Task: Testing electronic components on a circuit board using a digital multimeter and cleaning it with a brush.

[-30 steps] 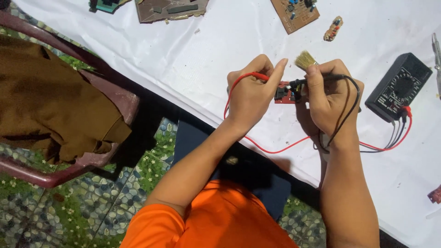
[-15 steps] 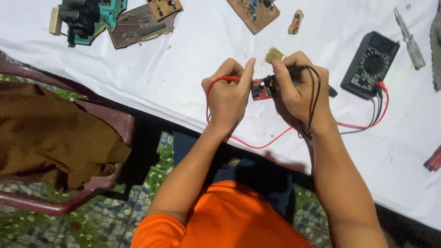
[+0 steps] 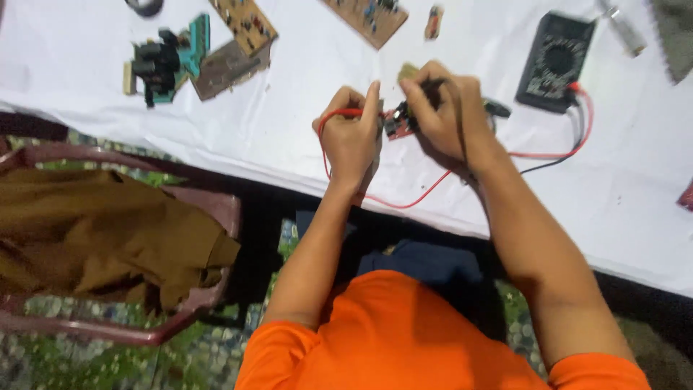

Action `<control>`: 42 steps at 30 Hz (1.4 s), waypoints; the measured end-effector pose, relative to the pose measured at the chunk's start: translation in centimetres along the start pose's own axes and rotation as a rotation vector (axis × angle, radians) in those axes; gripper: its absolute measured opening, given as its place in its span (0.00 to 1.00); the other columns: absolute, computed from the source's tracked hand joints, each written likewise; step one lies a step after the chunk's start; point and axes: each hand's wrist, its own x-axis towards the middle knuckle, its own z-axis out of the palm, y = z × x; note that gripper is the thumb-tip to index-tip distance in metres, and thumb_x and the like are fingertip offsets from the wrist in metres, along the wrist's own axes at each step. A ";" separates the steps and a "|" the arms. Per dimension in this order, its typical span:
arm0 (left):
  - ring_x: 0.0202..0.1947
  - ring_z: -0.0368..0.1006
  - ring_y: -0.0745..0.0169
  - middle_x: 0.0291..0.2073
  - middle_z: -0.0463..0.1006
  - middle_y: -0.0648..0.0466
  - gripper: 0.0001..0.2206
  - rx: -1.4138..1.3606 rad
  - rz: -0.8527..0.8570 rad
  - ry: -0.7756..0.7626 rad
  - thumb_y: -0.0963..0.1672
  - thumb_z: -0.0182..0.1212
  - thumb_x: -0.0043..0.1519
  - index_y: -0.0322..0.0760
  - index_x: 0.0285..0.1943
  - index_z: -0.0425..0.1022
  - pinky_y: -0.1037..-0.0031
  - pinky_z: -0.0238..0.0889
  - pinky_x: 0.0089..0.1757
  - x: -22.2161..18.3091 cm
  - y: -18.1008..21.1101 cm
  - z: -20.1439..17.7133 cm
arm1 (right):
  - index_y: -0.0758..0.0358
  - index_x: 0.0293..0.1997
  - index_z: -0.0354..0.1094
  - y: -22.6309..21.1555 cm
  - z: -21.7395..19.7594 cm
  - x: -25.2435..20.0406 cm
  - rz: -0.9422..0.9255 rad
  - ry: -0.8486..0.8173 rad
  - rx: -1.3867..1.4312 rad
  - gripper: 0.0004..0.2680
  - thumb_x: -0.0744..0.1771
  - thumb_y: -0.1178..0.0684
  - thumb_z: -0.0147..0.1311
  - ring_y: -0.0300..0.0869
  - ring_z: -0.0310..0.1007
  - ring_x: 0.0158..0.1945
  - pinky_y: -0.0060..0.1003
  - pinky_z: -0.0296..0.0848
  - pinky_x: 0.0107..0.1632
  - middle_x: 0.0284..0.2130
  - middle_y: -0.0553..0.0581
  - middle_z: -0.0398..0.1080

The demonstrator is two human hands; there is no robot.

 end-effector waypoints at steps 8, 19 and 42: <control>0.19 0.57 0.75 0.14 0.61 0.64 0.20 -0.006 -0.047 -0.024 0.48 0.63 0.61 0.41 0.18 0.60 0.79 0.56 0.27 -0.2 -1.0 -0.2 | 0.64 0.36 0.64 0.3 0.4 -0.6 0.031 -0.007 0.095 0.09 0.74 0.54 0.53 0.35 0.54 0.22 0.32 0.55 0.29 0.18 0.49 0.60; 0.18 0.60 0.75 0.14 0.62 0.63 0.19 -0.037 -0.030 -0.031 0.47 0.61 0.62 0.41 0.19 0.61 0.79 0.58 0.27 -0.1 -1.1 0.1 | 0.64 0.37 0.67 0.5 0.5 -0.7 0.023 0.035 0.108 0.08 0.74 0.53 0.52 0.34 0.58 0.22 0.32 0.58 0.28 0.18 0.49 0.63; 0.18 0.58 0.75 0.13 0.62 0.64 0.19 -0.014 0.001 -0.024 0.47 0.62 0.62 0.41 0.19 0.61 0.78 0.55 0.26 0.0 -1.8 0.2 | 0.65 0.38 0.67 0.6 0.9 -0.8 -0.008 0.037 0.117 0.09 0.74 0.54 0.51 0.35 0.58 0.22 0.32 0.58 0.29 0.19 0.50 0.64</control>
